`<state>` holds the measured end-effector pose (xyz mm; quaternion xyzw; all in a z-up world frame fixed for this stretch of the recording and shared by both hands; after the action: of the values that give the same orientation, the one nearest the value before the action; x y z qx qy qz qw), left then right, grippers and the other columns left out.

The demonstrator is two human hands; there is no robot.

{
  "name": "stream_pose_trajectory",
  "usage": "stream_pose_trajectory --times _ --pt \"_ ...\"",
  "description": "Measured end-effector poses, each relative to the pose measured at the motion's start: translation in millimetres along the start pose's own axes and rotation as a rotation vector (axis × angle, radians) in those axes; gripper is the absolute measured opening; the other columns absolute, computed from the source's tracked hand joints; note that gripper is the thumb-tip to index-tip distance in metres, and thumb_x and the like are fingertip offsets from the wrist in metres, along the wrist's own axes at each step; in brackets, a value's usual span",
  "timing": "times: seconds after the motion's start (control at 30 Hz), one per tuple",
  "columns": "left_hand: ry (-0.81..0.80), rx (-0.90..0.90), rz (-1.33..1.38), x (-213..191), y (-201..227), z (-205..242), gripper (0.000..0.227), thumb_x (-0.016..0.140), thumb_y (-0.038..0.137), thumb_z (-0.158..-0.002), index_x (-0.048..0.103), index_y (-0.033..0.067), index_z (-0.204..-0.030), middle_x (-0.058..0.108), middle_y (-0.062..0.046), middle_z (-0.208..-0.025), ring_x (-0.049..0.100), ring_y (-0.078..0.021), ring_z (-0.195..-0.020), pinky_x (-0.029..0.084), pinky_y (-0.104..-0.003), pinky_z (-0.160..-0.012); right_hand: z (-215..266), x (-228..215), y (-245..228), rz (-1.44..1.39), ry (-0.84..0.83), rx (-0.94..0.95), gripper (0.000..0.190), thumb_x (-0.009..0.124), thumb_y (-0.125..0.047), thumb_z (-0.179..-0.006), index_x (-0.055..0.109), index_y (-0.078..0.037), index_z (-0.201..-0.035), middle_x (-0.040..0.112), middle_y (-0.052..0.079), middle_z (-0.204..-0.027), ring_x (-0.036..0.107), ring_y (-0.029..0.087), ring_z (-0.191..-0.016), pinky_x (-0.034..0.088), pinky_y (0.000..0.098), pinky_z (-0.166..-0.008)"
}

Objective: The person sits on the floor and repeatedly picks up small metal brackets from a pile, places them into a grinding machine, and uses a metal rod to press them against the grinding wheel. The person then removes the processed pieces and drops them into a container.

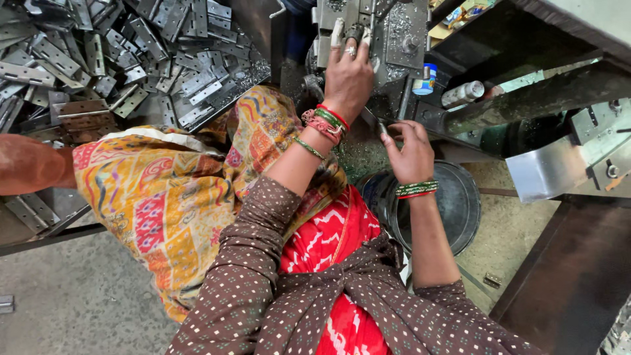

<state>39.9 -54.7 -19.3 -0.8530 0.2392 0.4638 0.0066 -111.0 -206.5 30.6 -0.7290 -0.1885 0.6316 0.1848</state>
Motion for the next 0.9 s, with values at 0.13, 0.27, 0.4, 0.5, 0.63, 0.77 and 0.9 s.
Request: stream_pose_trajectory --times 0.13,0.27,0.4,0.5,0.63,0.77,0.9 --pt "-0.012 -0.009 0.014 5 0 0 0.022 0.063 0.014 -0.086 0.079 -0.0007 -0.089 0.068 -0.017 -0.123 0.061 -0.0359 -0.120 0.044 -0.054 -0.105 11 22 25 0.061 0.010 -0.051 0.029 0.076 -0.027 -0.097 0.069 -0.006 -0.114 0.066 0.013 -0.121 0.073 0.029 -0.093 0.056 0.0404 -0.081" --pt "0.017 0.007 0.045 -5 0 -3 0.022 0.063 0.014 -0.085 0.079 -0.0014 -0.088 0.068 -0.018 -0.122 0.061 -0.0377 -0.119 0.042 -0.055 -0.105 39 84 64 0.218 -0.178 0.249 0.044 0.080 -0.043 -0.087 0.064 -0.005 -0.102 0.066 0.025 -0.105 0.068 0.043 -0.088 0.053 0.0504 -0.073" --pt "-0.013 0.007 0.049 -8 -2 -1 0.022 0.063 0.013 -0.085 0.079 -0.0011 -0.088 0.067 -0.017 -0.123 0.061 -0.0369 -0.120 0.042 -0.053 -0.108 58 128 96 0.100 -0.226 0.169 0.044 0.070 -0.043 -0.095 0.058 -0.005 -0.113 0.071 0.025 -0.096 0.068 0.046 -0.088 0.053 0.0545 -0.075" --pt "-0.017 0.019 0.061 -6 -3 1 0.020 0.064 0.013 -0.085 0.079 0.0009 -0.087 0.067 -0.017 -0.121 0.061 -0.0366 -0.119 0.041 -0.052 -0.109 52 125 103 0.086 -0.352 0.183 0.056 0.070 -0.044 -0.093 0.051 -0.002 -0.122 0.069 0.029 -0.090 0.068 0.049 -0.086 0.053 0.0562 -0.072" --pt "0.020 -0.012 0.084 5 -5 -16 0.015 0.067 0.014 -0.079 0.079 0.0075 -0.072 0.069 -0.018 -0.116 0.063 -0.0361 -0.111 0.041 -0.056 -0.103 14 75 86 0.176 -0.441 0.155 0.064 0.071 -0.050 -0.089 0.050 0.000 -0.122 0.069 0.030 -0.091 0.068 0.050 -0.086 0.053 0.0563 -0.071" --pt "-0.093 -0.028 -0.012 25 -5 -32 0.015 0.068 0.012 -0.086 0.080 0.0040 -0.082 0.068 -0.020 -0.117 0.063 -0.0352 -0.110 0.040 -0.053 -0.109 5 53 74 0.268 -0.483 0.134 0.064 0.071 -0.051 -0.089 0.053 0.003 -0.119 0.068 0.031 -0.089 0.068 0.050 -0.086 0.053 0.0567 -0.074" --pt "-0.056 -0.024 -0.042 29 -7 -36 0.017 0.067 0.011 -0.079 0.080 0.0015 -0.082 0.069 -0.019 -0.116 0.063 -0.0352 -0.110 0.039 -0.051 -0.106 34 93 85 0.143 -0.371 0.227 0.053 0.070 -0.050 -0.094 0.059 0.000 -0.107 0.070 0.028 -0.086 0.070 0.047 -0.082 0.054 0.0555 -0.073"
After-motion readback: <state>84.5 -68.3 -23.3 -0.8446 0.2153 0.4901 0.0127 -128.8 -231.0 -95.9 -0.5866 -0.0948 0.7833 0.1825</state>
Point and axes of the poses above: each hand's wrist, its own z-axis away from the middle knuckle, its own x-axis out of the palm, y = z × x, the point moved 2 cm from there along -z, towards the middle knuckle
